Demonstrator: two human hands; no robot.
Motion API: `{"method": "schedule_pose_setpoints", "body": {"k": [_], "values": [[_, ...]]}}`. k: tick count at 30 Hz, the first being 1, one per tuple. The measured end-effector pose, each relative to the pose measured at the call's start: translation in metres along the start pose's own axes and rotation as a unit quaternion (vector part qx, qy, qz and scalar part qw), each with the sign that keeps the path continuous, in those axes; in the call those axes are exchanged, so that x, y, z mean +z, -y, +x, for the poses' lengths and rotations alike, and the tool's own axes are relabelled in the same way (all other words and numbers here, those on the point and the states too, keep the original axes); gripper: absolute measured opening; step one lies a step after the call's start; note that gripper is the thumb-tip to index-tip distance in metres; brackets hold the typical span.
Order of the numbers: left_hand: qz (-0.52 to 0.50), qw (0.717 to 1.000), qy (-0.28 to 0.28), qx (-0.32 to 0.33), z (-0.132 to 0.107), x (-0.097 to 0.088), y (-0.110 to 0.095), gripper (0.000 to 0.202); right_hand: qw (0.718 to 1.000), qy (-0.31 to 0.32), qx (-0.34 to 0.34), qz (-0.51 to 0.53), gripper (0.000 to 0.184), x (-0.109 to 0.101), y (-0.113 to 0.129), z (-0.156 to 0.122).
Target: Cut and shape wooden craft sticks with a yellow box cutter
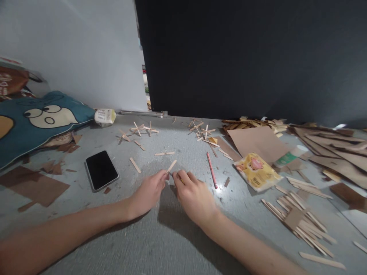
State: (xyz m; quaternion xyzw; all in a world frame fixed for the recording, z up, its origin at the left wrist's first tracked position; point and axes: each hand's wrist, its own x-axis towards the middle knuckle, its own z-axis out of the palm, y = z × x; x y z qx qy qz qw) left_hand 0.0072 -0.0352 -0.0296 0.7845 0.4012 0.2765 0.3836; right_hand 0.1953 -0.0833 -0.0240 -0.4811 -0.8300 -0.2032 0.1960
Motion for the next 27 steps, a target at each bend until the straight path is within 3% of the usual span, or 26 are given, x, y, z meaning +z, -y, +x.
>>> {"method": "schedule_pose_setpoints", "body": {"k": [4,6,8,11,14,17,21,23,27], "values": [[-0.176,0.984,0.032,-0.006,0.007,0.001,-0.001,0.04,1.0,-0.016,-0.011,0.003,0.024,0.002,-0.003,0.001],[-0.218,0.975,0.053,-0.004,0.008,0.0,-0.001,0.043,1.0,-0.02,-0.016,0.005,0.025,0.003,-0.006,0.002],[-0.172,0.984,0.039,0.003,0.007,-0.001,-0.001,0.041,1.0,-0.02,-0.018,0.003,0.026,0.003,-0.007,0.001],[-0.017,1.0,-0.006,0.003,0.0,-0.002,0.0,0.028,1.0,-0.014,-0.018,0.007,0.025,0.002,-0.004,0.001],[0.063,0.998,-0.002,-0.009,-0.005,-0.002,0.0,0.02,1.0,-0.001,0.0,0.008,0.02,-0.001,0.002,0.001],[0.029,1.0,-0.002,-0.007,-0.003,-0.001,0.001,0.023,1.0,0.011,0.028,-0.001,0.015,-0.005,0.006,0.003],[-0.176,0.984,0.026,-0.007,0.007,0.0,0.001,0.043,1.0,0.001,0.017,-0.012,0.021,-0.007,0.003,0.007],[-0.229,0.973,0.041,-0.003,0.009,-0.002,0.0,0.048,1.0,-0.014,0.0,-0.019,0.023,-0.006,0.0,0.008],[-0.067,0.997,-0.027,0.017,0.001,-0.004,-0.002,0.036,0.999,-0.026,-0.016,-0.03,0.028,-0.005,0.0,0.007]]}}
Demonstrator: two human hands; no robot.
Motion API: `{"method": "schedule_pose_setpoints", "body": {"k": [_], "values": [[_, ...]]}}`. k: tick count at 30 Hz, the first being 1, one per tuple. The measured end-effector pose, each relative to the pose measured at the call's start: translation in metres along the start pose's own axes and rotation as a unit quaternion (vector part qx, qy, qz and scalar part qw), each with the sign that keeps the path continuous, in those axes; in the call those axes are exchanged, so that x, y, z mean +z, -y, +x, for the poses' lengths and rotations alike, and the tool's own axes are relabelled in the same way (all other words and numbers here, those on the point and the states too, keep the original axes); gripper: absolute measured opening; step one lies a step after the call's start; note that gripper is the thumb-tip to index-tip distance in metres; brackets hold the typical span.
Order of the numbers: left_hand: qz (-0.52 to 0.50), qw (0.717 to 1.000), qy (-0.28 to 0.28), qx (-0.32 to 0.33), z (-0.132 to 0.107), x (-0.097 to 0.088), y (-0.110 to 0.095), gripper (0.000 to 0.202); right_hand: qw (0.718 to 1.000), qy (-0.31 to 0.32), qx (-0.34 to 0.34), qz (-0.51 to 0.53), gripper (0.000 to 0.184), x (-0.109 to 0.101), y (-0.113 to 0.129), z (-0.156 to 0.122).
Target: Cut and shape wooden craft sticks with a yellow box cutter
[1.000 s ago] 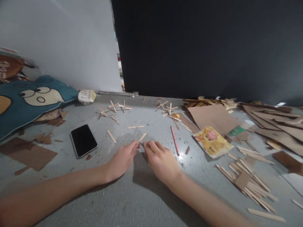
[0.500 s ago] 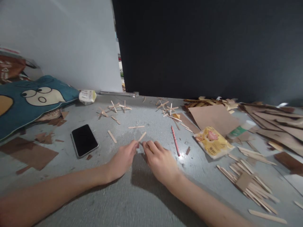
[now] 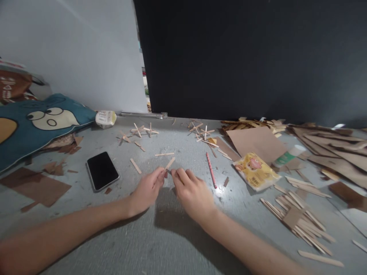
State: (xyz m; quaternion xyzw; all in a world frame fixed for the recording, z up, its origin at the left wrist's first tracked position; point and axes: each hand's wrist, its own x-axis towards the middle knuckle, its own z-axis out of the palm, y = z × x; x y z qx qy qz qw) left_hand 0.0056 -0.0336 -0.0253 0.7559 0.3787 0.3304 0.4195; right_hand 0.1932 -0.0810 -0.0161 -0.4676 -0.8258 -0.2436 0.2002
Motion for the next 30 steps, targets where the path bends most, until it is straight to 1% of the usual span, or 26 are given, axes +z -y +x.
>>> {"method": "schedule_pose_setpoints", "body": {"k": [2,4,5,7,9,10,11,12,14,16,17,19,22,25,27,30], "values": [[0.077,0.997,-0.017,0.0,-0.004,0.0,-0.001,0.027,1.0,0.012,0.002,0.001,0.029,-0.001,0.003,-0.001],[0.079,0.997,-0.011,-0.004,-0.005,0.001,-0.001,0.026,0.999,0.029,0.019,0.003,0.028,-0.001,0.005,-0.002],[0.051,0.999,-0.004,-0.006,-0.004,0.002,0.0,0.029,0.999,0.037,0.03,0.004,0.027,-0.001,0.006,-0.001],[-0.049,0.998,0.022,-0.015,0.001,0.004,0.002,0.039,0.998,0.046,0.044,0.008,0.026,-0.002,0.007,-0.001],[-0.153,0.986,0.061,-0.026,0.006,0.004,0.004,0.046,0.998,0.049,0.039,0.008,0.028,-0.002,0.006,0.0],[-0.179,0.981,0.074,-0.028,0.008,0.004,0.005,0.047,0.998,0.048,0.032,0.007,0.03,-0.001,0.005,0.0],[-0.176,0.981,0.076,-0.027,0.008,0.004,0.005,0.046,0.999,0.048,0.025,0.004,0.031,-0.001,0.005,0.0],[-0.145,0.987,0.065,-0.023,0.007,0.003,0.005,0.044,0.999,0.046,0.021,0.003,0.031,0.0,0.005,0.0],[-0.032,0.999,0.033,-0.013,0.003,0.002,0.004,0.036,0.999,0.046,0.018,0.003,0.033,0.001,0.005,-0.001],[0.077,0.997,0.016,-0.01,-0.002,0.001,0.003,0.024,0.998,0.051,0.024,0.007,0.034,0.003,0.006,-0.002],[0.11,0.994,0.017,-0.01,-0.004,0.0,0.003,0.021,0.998,0.054,0.029,0.01,0.033,0.003,0.007,-0.002],[0.132,0.991,0.022,-0.013,-0.005,0.001,0.003,0.022,0.998,0.058,0.037,0.015,0.032,0.003,0.008,-0.002],[0.103,0.994,0.006,-0.027,-0.003,0.003,0.002,0.026,0.997,0.058,0.034,0.021,0.033,0.003,0.006,-0.001],[0.03,0.999,-0.007,-0.041,0.001,0.004,0.001,0.031,0.998,0.06,0.03,0.021,0.033,0.004,0.004,-0.001],[-0.02,0.999,0.011,-0.036,0.003,0.003,0.001,0.039,0.998,0.059,0.028,0.015,0.033,0.005,0.004,-0.002],[-0.084,0.995,0.045,-0.03,0.005,0.002,0.003,0.043,0.998,0.054,0.02,0.0,0.033,0.006,0.004,-0.003]]}}
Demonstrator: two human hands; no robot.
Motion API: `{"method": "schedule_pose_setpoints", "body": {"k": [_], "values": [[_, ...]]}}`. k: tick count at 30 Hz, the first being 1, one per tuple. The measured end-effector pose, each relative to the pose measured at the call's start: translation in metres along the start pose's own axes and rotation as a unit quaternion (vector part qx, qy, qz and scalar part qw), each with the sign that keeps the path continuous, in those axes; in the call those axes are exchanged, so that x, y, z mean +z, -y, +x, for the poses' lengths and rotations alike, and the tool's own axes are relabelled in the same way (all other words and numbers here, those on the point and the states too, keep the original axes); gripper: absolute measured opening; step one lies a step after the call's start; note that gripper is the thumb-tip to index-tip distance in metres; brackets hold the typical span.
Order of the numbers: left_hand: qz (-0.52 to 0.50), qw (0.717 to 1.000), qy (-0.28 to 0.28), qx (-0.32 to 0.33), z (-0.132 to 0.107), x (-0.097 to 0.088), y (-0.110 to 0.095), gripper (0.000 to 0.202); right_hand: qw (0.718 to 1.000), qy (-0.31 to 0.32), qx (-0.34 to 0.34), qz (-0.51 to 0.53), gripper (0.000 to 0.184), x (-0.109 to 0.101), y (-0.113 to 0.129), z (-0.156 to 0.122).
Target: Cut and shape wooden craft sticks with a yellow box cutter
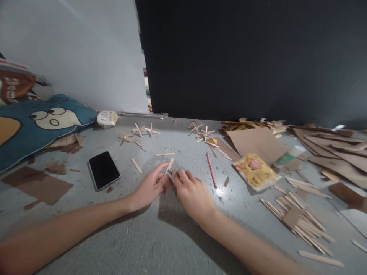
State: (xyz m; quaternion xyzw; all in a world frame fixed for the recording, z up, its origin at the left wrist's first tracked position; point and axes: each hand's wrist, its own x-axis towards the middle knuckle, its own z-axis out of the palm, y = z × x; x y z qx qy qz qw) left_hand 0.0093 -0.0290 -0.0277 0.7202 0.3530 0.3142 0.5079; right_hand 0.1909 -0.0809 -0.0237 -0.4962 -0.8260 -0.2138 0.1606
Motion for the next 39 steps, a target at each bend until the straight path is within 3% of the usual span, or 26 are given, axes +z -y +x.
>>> {"method": "schedule_pose_setpoints", "body": {"k": [6,10,13,14,15,17,20,25,28,32,39], "values": [[-0.088,0.996,0.031,0.008,0.002,0.0,0.004,0.037,1.0,-0.001,-0.016,0.003,0.029,-0.001,0.001,-0.002],[0.038,0.999,0.004,0.033,-0.003,-0.002,0.002,0.031,1.0,-0.004,-0.019,0.011,0.025,-0.001,0.002,-0.003],[0.117,0.988,0.053,0.085,-0.015,0.001,-0.002,0.04,0.999,0.024,-0.008,0.038,0.02,-0.001,0.001,-0.002],[0.128,0.981,0.099,0.106,-0.02,0.003,-0.002,0.042,0.998,0.036,-0.005,0.049,0.018,-0.001,0.0,-0.002],[0.12,0.982,0.092,0.11,-0.023,0.005,-0.003,0.044,0.998,0.043,-0.003,0.055,0.017,-0.001,-0.001,-0.002],[0.061,0.995,0.03,0.077,-0.026,0.01,-0.003,0.044,0.998,0.033,0.005,0.049,0.018,-0.002,-0.004,-0.002],[-0.093,0.995,-0.007,0.045,-0.019,0.013,-0.002,0.046,0.999,-0.011,0.028,0.022,0.027,0.0,-0.01,-0.002],[-0.215,0.976,-0.014,0.017,-0.004,0.01,-0.004,0.056,0.993,-0.09,0.034,0.072,0.027,0.006,-0.015,-0.001],[-0.227,0.974,-0.007,0.011,-0.005,0.01,-0.006,0.06,0.983,-0.129,0.029,0.125,0.025,0.006,-0.014,-0.001],[-0.228,0.974,0.01,0.008,-0.009,0.011,-0.008,0.059,0.967,-0.119,0.046,0.219,0.024,0.003,-0.012,0.001],[-0.222,0.973,0.058,0.028,-0.011,0.012,-0.005,0.056,0.887,-0.037,0.163,0.429,0.021,-0.013,-0.01,0.015]]}}
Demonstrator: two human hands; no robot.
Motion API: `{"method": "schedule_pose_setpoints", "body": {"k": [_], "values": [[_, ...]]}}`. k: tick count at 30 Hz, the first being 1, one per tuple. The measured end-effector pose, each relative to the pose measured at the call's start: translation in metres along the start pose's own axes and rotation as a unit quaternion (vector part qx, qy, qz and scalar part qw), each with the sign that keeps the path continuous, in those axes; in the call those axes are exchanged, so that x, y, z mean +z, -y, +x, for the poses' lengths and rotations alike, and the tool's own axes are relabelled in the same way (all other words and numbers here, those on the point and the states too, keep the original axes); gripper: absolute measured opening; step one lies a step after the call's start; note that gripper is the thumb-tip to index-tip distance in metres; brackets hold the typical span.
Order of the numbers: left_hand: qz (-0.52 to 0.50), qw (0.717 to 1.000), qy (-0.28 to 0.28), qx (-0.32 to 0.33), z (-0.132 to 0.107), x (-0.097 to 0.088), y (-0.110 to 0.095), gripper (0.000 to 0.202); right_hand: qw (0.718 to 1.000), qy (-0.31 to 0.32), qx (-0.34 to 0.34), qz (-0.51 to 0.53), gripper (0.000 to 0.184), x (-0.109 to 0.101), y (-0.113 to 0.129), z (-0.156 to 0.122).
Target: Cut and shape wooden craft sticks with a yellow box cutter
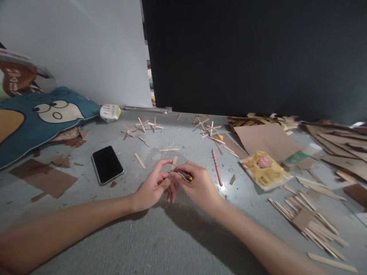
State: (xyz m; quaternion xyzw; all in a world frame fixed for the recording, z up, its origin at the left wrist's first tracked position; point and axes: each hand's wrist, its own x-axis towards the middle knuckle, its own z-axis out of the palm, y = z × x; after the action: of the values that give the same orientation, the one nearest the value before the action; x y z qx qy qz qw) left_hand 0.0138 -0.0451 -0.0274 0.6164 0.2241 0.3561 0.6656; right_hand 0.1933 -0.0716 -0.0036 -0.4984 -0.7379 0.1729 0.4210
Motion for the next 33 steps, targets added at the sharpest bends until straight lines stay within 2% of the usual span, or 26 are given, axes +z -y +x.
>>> {"method": "schedule_pose_setpoints", "body": {"k": [3,6,9,12,15,18,22,25,28,33], "values": [[0.01,1.0,0.014,-0.004,-0.001,0.0,0.001,0.048,0.993,0.041,0.073,0.08,0.027,-0.002,0.008,0.003],[0.017,1.0,0.019,-0.011,-0.003,-0.001,0.0,0.042,0.973,0.092,0.132,0.167,0.033,-0.006,0.014,0.005],[0.025,0.999,0.018,-0.018,-0.003,-0.001,-0.001,0.038,0.966,0.121,0.133,0.186,0.035,-0.01,0.017,0.009],[0.034,0.999,-0.001,-0.007,-0.002,-0.001,-0.001,0.039,0.976,0.123,0.118,0.139,0.038,-0.015,0.016,0.011],[0.007,0.999,-0.03,0.017,0.001,-0.001,-0.001,0.047,0.994,0.068,0.078,0.027,0.031,-0.018,0.012,0.01],[-0.035,0.997,-0.056,0.041,0.003,-0.001,-0.004,0.047,0.995,0.033,-0.008,-0.094,0.028,-0.021,0.006,0.006],[-0.065,0.995,-0.062,0.045,0.003,-0.001,-0.007,0.037,0.965,0.012,-0.175,-0.196,0.015,-0.022,-0.005,0.004],[-0.073,0.995,-0.057,0.038,0.002,-0.001,-0.007,0.037,0.938,-0.024,-0.269,-0.218,0.008,-0.02,-0.011,0.004],[-0.073,0.995,-0.05,0.036,0.002,-0.001,-0.005,0.036,0.926,-0.045,-0.299,-0.224,0.01,-0.019,-0.014,0.004],[-0.069,0.996,-0.033,0.035,0.001,-0.001,-0.005,0.037,0.926,-0.05,-0.299,-0.226,0.009,-0.018,-0.016,0.004]]}}
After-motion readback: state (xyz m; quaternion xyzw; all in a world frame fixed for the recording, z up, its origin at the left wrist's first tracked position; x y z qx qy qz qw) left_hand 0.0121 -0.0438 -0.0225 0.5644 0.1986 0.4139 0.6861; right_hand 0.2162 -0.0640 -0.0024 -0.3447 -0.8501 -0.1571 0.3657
